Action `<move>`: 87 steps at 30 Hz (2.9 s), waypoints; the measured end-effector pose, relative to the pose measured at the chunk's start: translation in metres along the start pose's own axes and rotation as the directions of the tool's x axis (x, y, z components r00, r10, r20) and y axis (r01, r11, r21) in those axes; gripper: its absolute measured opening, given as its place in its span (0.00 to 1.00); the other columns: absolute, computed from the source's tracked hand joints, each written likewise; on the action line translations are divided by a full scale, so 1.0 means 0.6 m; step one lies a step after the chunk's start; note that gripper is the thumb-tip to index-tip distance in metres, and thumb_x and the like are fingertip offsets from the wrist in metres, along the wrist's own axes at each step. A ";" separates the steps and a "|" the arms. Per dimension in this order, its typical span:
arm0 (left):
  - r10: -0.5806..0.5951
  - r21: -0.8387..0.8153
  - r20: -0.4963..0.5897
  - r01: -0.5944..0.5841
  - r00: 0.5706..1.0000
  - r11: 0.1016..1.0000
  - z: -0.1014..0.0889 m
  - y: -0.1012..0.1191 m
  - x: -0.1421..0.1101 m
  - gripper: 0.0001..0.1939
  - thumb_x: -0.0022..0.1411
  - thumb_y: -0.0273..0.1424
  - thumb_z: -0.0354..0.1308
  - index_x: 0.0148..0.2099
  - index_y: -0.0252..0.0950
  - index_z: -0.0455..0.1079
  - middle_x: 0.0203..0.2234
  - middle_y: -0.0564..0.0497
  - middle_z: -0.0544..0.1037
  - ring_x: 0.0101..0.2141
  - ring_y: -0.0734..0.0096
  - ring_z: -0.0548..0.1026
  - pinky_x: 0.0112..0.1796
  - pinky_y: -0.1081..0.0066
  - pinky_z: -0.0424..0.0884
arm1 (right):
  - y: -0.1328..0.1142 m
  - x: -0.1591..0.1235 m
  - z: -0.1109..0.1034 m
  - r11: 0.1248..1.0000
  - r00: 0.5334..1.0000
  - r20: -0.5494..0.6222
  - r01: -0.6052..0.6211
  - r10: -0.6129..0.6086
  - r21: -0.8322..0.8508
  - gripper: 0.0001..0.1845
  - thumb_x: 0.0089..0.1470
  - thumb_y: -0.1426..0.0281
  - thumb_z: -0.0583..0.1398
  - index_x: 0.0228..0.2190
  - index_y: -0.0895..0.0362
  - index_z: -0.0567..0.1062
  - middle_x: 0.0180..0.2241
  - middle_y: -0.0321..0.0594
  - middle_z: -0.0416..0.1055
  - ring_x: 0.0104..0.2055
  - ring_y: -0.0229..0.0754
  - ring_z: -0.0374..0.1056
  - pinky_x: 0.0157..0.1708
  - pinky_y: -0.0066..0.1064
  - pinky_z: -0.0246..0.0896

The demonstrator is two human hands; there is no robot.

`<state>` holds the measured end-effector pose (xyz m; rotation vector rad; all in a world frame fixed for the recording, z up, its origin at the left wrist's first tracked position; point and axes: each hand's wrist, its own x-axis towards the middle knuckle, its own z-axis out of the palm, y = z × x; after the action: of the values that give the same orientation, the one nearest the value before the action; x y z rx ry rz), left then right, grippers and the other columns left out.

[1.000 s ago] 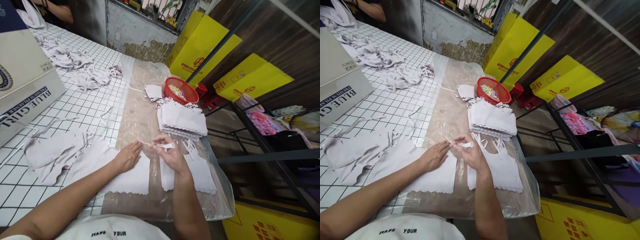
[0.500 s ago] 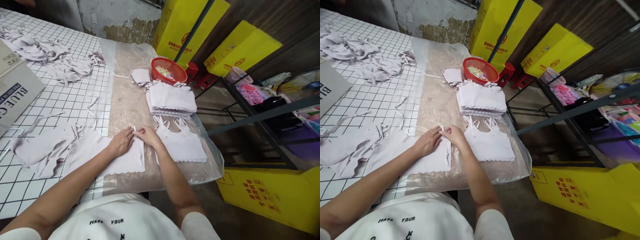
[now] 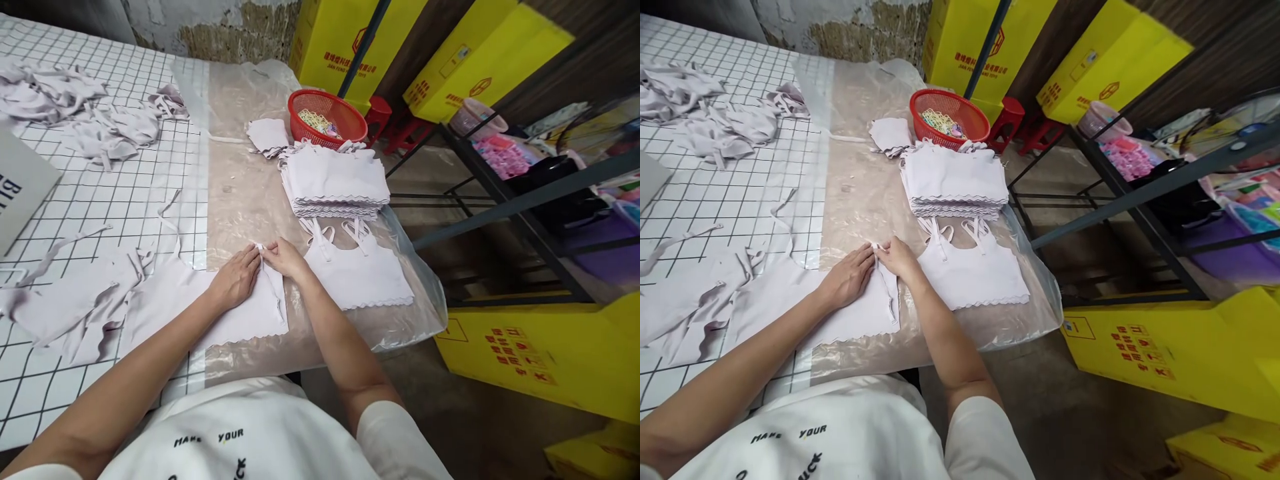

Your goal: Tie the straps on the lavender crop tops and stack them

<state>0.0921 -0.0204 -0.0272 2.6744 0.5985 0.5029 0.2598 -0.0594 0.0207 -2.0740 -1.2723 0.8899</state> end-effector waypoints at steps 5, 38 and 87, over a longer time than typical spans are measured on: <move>-0.019 -0.031 0.001 0.019 1.000 0.999 0.004 -0.003 -0.001 0.24 0.71 0.32 0.41 0.64 0.31 0.63 0.61 0.37 0.68 0.65 0.51 0.60 0.62 0.47 0.62 | -0.016 0.013 0.003 1.000 1.000 -0.004 -0.004 0.004 -0.001 0.11 0.51 0.73 0.60 0.20 0.56 0.66 0.23 0.33 0.68 0.28 0.36 0.61 0.32 0.28 0.55; -0.135 -0.506 0.004 0.119 0.991 0.855 -0.075 -0.024 0.008 0.20 0.69 0.31 0.44 0.55 0.33 0.72 0.54 0.41 0.76 0.54 0.60 0.74 0.56 0.58 0.69 | -0.019 -0.030 0.032 0.568 0.994 0.090 -0.043 -0.055 0.822 0.25 0.39 0.50 0.69 0.32 0.53 0.73 0.19 0.26 0.58 0.20 0.30 0.52 0.18 0.22 0.48; -0.522 -0.808 0.158 0.414 0.838 0.420 -0.088 0.012 -0.011 0.14 0.58 0.40 0.57 0.35 0.33 0.74 0.30 0.49 0.78 0.31 0.68 0.74 0.35 0.69 0.68 | 0.024 -0.026 0.050 0.810 0.955 0.137 0.142 -0.264 0.568 0.23 0.52 0.47 0.62 0.27 0.55 0.73 0.26 0.35 0.69 0.27 0.35 0.63 0.29 0.28 0.60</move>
<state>0.0672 -0.0161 0.0203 1.4785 0.8488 0.5821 0.2393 -0.0761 -0.0051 -1.3858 -1.1370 1.2302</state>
